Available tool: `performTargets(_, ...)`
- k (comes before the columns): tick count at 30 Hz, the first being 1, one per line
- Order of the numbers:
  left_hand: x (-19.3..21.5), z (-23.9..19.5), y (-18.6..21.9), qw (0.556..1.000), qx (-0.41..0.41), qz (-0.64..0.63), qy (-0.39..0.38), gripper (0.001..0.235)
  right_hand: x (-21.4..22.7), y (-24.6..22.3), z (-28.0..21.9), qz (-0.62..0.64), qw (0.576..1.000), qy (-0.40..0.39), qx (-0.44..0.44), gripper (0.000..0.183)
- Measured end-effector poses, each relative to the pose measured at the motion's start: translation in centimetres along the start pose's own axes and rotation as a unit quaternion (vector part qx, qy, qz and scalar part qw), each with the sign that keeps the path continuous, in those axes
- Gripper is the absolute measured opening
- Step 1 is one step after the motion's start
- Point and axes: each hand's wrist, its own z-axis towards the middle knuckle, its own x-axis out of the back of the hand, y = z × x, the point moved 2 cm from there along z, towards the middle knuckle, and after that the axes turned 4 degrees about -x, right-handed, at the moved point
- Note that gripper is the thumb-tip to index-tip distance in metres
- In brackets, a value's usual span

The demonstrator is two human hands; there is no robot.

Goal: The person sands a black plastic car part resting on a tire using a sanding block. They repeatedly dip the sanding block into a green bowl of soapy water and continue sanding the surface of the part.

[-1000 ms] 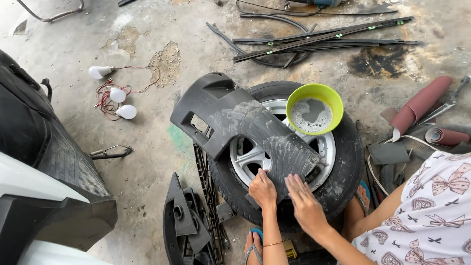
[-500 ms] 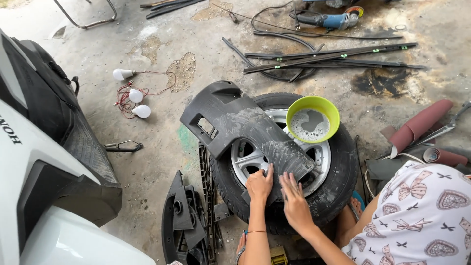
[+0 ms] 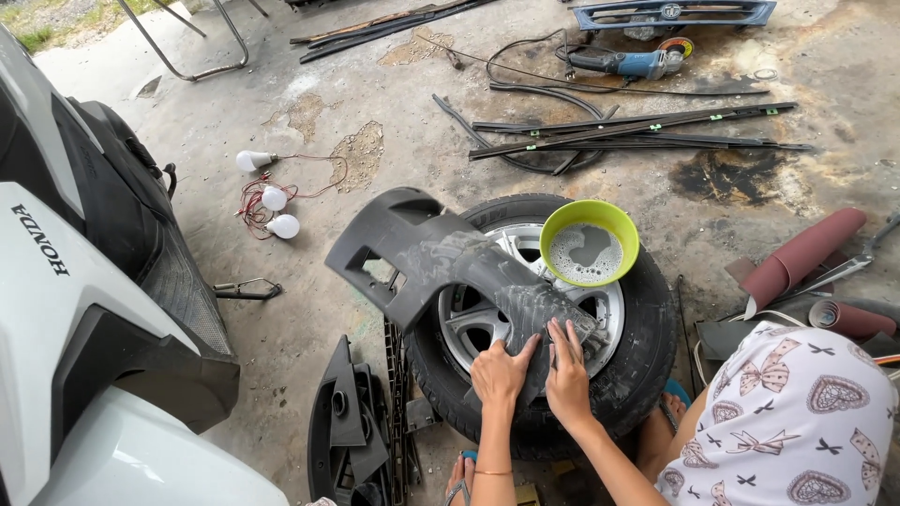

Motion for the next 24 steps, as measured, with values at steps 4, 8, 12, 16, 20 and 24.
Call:
performTargets(4,1.2,-1.6,1.2,0.995,0.056,-0.071,0.038,0.085,1.0,-0.8,1.3,0.043,0.998,-0.045,0.027,0.063)
performTargets(8,-1.0,-1.5,0.1,0.974,0.191,-0.118,0.043,0.095,0.9,-1.8,3.9,0.005,0.989,-0.113,0.091,0.070)
performTargets(12,-1.7,-0.9,1.2,0.958,0.227,-0.160,0.068,0.092,0.5,-0.8,5.9,-0.079,0.981,-0.135,0.119,0.085)
performTargets(16,-2.7,-0.5,1.0,0.952,0.237,-0.180,0.064,0.088,-0.1,0.2,6.2,-0.093,0.979,-0.149,0.105,0.081)
performTargets(20,-3.7,-0.5,0.0,0.952,0.216,-0.208,0.053,0.072,0.0,0.1,6.0,-0.043,0.984,-0.170,0.039,0.084)
performTargets(24,-3.6,-0.4,-0.7,0.937,0.234,-0.260,0.021,0.067,-1.2,0.4,5.7,-0.095,0.989,-0.056,0.099,0.063)
